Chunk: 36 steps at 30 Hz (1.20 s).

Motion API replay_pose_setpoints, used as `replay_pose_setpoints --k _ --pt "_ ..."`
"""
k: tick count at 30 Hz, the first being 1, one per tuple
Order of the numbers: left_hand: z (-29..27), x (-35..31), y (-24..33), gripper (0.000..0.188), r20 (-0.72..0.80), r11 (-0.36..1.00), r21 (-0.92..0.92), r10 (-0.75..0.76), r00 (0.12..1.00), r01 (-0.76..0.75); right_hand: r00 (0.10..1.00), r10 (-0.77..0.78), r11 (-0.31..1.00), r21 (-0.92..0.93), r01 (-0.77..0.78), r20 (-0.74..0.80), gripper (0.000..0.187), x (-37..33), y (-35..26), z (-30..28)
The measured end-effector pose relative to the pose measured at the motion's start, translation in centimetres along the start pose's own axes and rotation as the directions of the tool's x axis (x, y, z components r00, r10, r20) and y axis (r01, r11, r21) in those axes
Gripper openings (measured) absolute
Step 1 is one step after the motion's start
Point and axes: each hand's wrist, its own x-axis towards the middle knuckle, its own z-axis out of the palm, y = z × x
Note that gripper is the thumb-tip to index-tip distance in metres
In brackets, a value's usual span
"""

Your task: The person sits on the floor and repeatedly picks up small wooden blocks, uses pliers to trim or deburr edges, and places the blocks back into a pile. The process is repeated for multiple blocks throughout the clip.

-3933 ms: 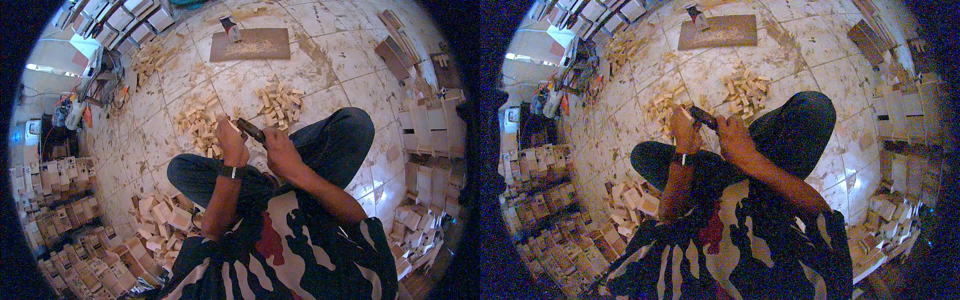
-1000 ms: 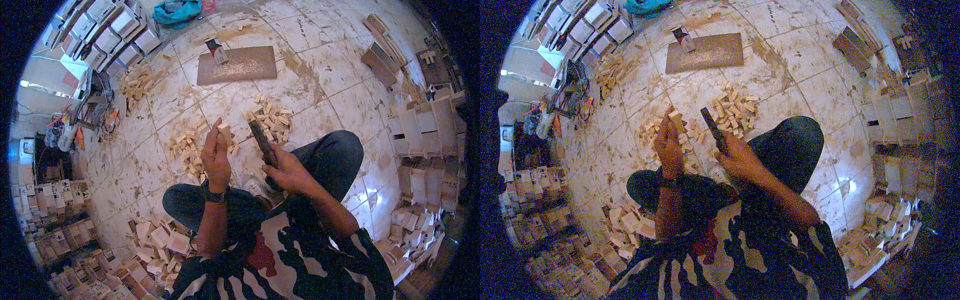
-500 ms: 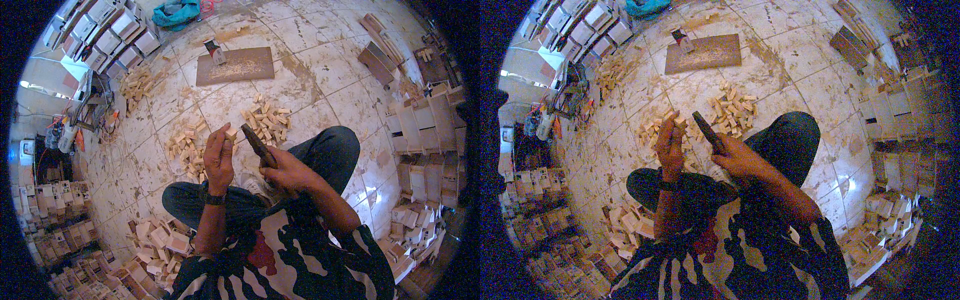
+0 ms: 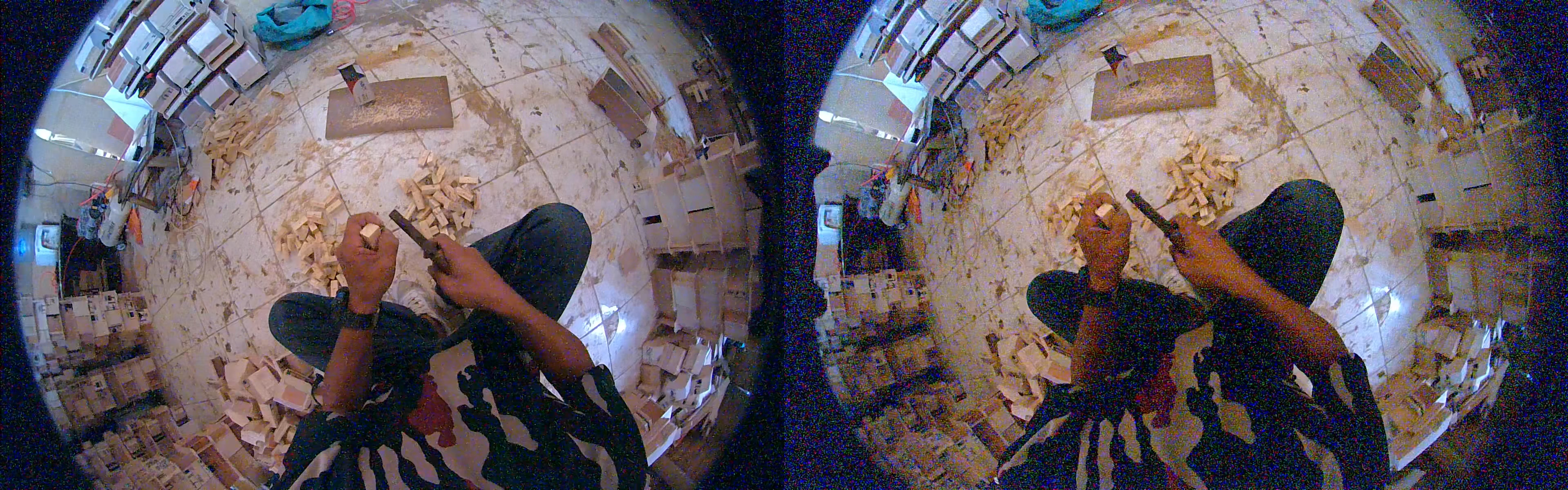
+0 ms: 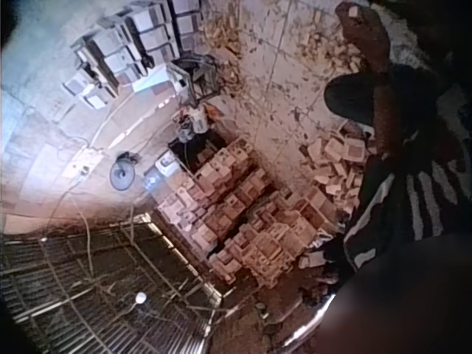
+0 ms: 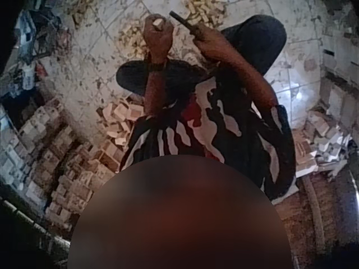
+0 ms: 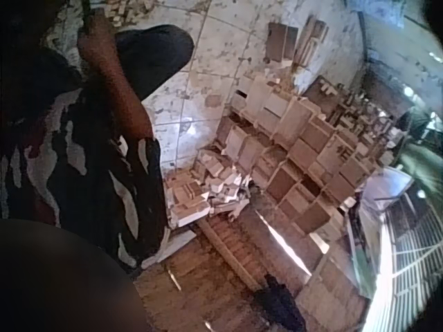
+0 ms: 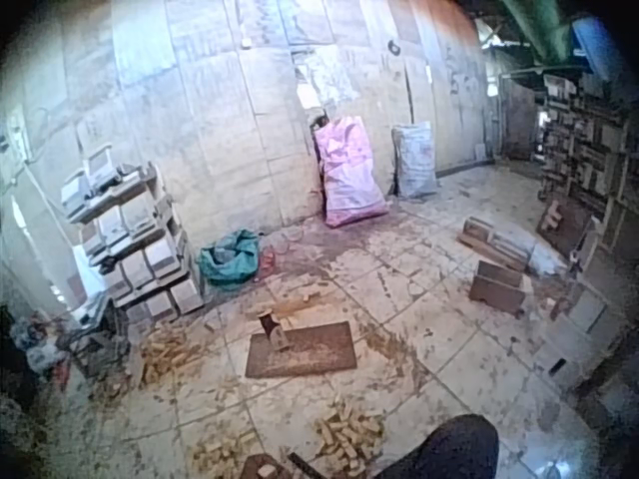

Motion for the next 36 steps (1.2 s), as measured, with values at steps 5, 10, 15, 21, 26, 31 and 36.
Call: replay_pose_setpoints --k 5,10,15,21,26,31,36 --pt "0.9 -0.2 -1.3 0.020 -0.074 0.990 0.124 0.083 0.994 -0.073 0.979 -0.096 0.949 -0.313 0.034 -0.183 0.024 1.2 0.9 2.3" --pt "1.9 -0.5 -3.2 0.022 -0.009 0.984 0.086 -0.157 0.988 0.158 0.936 -0.187 0.793 -0.609 -0.036 -0.298 0.026 2.0 1.8 4.4" --pt "1.4 -0.9 -4.3 0.017 0.138 0.792 -0.502 -0.324 0.936 0.348 0.975 -0.154 0.954 -0.282 0.103 -0.163 0.027 1.3 2.3 3.7" --pt "1.1 -1.5 -4.9 0.023 0.117 0.916 -0.352 -0.160 0.980 0.191 0.951 -0.013 0.963 0.259 -0.071 0.307 0.036 1.3 2.2 1.3" --pt "0.7 -1.9 -5.7 0.020 0.242 0.847 -0.479 -0.127 0.962 0.232 0.927 -0.102 0.913 0.404 -0.057 0.362 0.035 1.2 1.8 1.2" --pt "0.6 -2.2 -5.7 0.022 0.279 0.763 -0.577 -0.151 0.948 0.292 0.864 -0.102 0.884 0.444 -0.149 0.492 0.039 1.0 1.7 0.1" --pt "0.3 -1.9 -5.7 0.026 0.305 0.811 -0.514 -0.131 0.943 0.279 0.848 -0.116 0.862 0.476 -0.172 0.518 0.043 1.1 1.6 -0.5"
